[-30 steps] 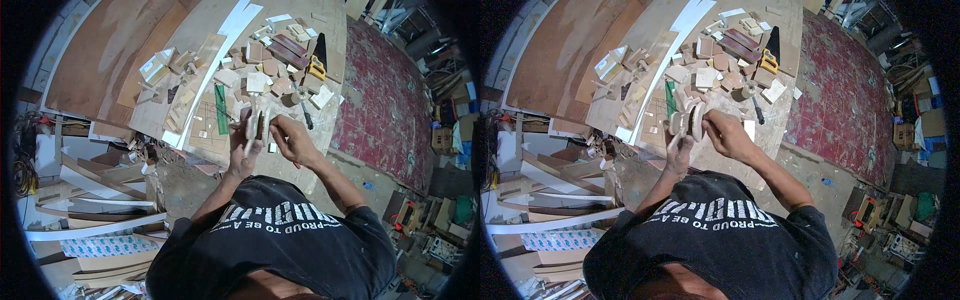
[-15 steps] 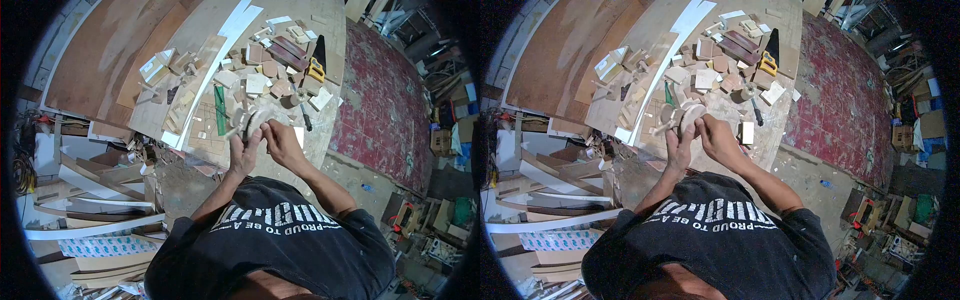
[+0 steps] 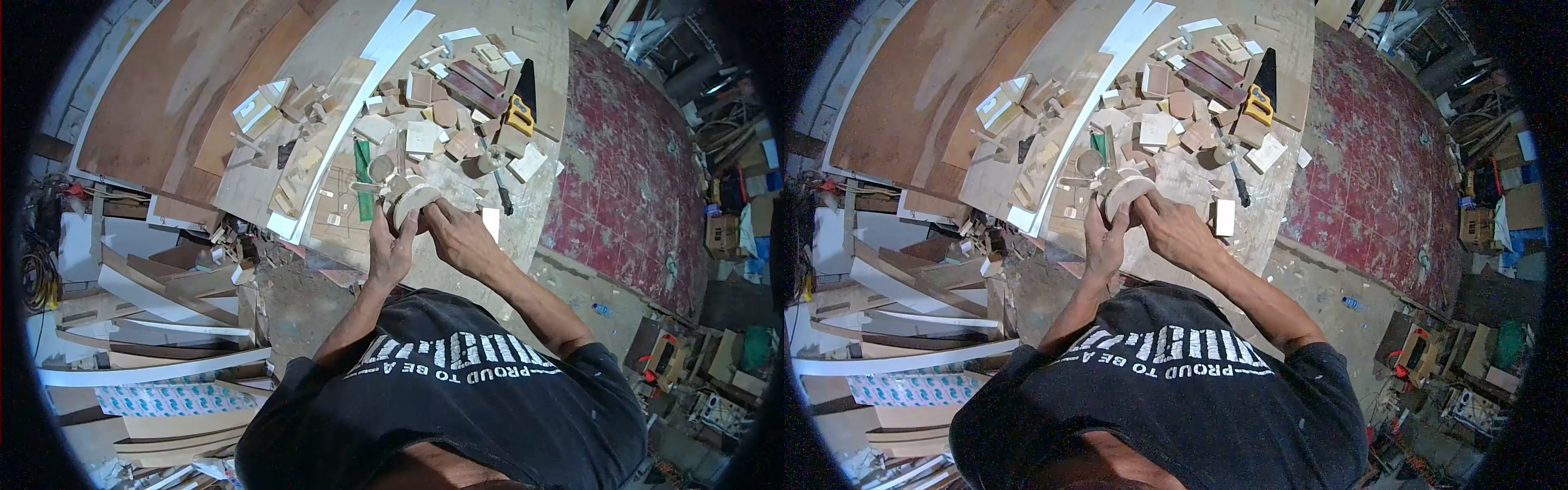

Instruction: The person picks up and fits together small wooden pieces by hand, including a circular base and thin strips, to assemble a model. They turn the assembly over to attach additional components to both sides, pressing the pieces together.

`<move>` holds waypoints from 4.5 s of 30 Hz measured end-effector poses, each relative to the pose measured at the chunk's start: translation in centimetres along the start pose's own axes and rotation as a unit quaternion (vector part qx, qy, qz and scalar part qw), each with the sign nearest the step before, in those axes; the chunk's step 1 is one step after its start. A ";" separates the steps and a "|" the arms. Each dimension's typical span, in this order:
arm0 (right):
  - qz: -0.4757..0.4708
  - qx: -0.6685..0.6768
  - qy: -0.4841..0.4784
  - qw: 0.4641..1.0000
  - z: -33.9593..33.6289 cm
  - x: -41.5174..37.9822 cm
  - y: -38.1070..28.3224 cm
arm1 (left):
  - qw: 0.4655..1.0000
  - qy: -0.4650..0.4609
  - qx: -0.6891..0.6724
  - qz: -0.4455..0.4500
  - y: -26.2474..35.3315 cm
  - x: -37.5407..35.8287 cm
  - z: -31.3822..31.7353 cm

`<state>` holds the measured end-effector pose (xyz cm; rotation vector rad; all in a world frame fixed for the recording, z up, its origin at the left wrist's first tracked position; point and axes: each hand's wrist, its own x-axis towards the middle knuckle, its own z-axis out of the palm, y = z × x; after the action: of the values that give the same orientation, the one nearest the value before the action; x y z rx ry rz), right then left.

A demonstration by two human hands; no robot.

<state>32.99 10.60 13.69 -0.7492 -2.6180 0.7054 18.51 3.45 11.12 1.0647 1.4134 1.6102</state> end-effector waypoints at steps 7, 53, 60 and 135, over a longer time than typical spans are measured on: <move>0.052 0.123 0.102 0.986 1.9 0.3 -1.0 | 0.997 0.011 -0.069 -0.025 0.4 -0.4 0.5; 0.042 0.197 0.244 0.949 3.4 1.2 -3.2 | 0.984 0.084 0.150 0.052 -3.4 -1.3 -1.7; 0.212 0.372 0.100 0.898 2.1 0.9 -3.2 | 0.982 0.063 0.149 0.095 -4.9 -1.4 -2.1; 0.256 0.700 0.006 0.667 -1.2 -1.3 -0.5 | 0.999 -0.015 -0.004 0.036 3.0 0.1 -2.0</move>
<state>34.35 9.93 14.75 -0.8150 -1.0168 2.3262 16.60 2.44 13.96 1.1419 1.3628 1.6432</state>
